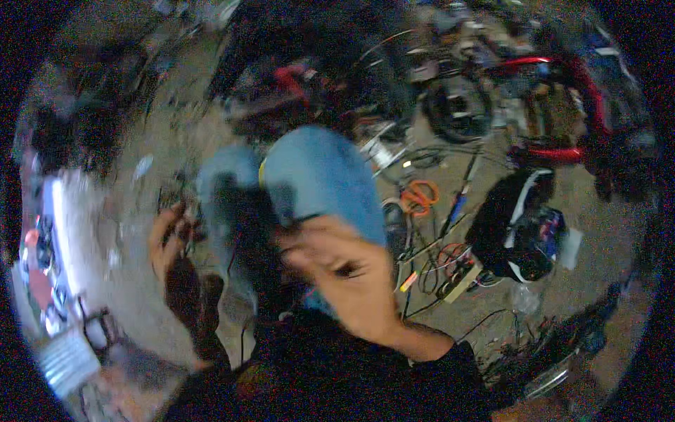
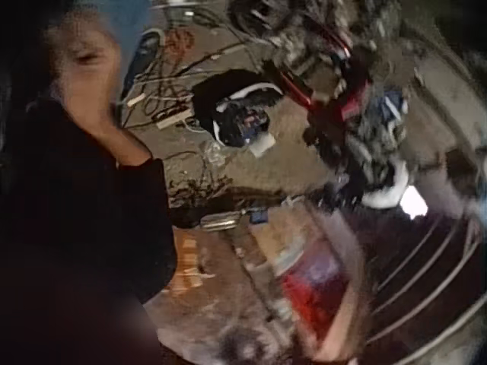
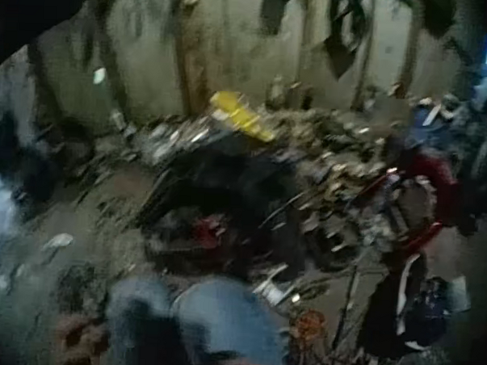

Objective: Splicing, soldering, and taping motorcycle electrical wires.

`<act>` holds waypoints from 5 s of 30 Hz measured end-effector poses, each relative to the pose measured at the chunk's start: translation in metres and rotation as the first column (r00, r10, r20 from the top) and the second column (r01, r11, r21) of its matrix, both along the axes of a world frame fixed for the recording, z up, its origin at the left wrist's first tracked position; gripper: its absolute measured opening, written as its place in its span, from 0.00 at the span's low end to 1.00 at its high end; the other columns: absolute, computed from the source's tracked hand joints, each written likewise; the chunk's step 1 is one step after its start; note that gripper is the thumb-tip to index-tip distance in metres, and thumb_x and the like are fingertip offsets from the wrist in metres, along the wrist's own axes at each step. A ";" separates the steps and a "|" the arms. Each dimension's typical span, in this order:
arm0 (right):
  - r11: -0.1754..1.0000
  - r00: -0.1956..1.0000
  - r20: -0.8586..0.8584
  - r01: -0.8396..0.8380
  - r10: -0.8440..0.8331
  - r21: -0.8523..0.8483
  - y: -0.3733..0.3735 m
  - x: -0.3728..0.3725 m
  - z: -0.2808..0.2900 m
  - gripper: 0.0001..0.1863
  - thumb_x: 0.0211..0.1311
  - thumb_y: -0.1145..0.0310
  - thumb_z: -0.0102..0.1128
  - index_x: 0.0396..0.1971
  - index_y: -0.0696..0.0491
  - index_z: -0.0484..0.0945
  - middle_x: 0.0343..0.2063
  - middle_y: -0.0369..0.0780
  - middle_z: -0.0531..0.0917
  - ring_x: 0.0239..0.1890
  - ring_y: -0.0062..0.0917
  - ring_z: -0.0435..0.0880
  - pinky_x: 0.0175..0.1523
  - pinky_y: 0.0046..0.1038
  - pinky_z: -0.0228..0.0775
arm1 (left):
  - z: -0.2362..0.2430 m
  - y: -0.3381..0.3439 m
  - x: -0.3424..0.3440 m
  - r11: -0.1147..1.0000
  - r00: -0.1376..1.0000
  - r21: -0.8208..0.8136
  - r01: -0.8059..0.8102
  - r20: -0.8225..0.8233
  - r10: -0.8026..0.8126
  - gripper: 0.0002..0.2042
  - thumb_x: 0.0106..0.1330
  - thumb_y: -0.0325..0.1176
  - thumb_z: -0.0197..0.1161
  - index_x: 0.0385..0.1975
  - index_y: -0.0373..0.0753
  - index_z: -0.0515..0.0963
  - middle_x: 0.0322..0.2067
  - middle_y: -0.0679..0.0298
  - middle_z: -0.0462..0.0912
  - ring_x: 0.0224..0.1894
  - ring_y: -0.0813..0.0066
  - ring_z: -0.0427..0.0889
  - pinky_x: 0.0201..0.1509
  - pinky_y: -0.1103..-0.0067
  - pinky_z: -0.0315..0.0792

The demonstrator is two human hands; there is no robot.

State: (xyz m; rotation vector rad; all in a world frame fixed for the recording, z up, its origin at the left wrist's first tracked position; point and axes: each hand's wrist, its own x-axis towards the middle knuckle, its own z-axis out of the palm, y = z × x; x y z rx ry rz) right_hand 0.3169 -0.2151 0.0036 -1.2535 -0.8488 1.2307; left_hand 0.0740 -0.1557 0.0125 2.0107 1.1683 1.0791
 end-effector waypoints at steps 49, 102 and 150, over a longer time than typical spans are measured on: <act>0.969 0.861 0.503 0.179 -0.070 -0.171 -0.050 0.114 0.077 0.17 0.75 0.60 0.58 0.33 0.60 0.78 0.24 0.39 0.83 0.22 0.17 0.77 0.26 0.22 0.66 | -0.023 0.054 -0.081 0.597 0.758 -0.803 0.007 0.394 0.520 0.17 0.79 0.40 0.58 0.57 0.33 0.76 0.53 0.59 0.82 0.49 0.70 0.83 0.47 0.70 0.79; 0.941 0.777 0.629 -0.209 -0.006 0.267 0.042 0.052 0.051 0.09 0.58 0.72 0.76 0.39 0.56 0.90 0.34 0.41 0.92 0.35 0.28 0.92 0.42 0.27 0.82 | 0.059 0.034 0.060 0.746 0.962 -0.625 0.231 0.035 -0.269 0.11 0.76 0.34 0.63 0.50 0.37 0.87 0.29 0.58 0.87 0.29 0.78 0.83 0.34 0.78 0.76; 0.924 0.612 0.699 0.168 -0.371 0.343 -0.022 0.129 0.037 0.10 0.59 0.69 0.71 0.29 0.59 0.80 0.40 0.42 0.77 0.41 0.29 0.78 0.47 0.30 0.72 | 0.061 0.034 -0.056 0.747 0.842 -0.558 0.361 -0.150 -0.519 0.07 0.68 0.36 0.72 0.38 0.40 0.84 0.31 0.60 0.84 0.39 0.59 0.87 0.46 0.65 0.79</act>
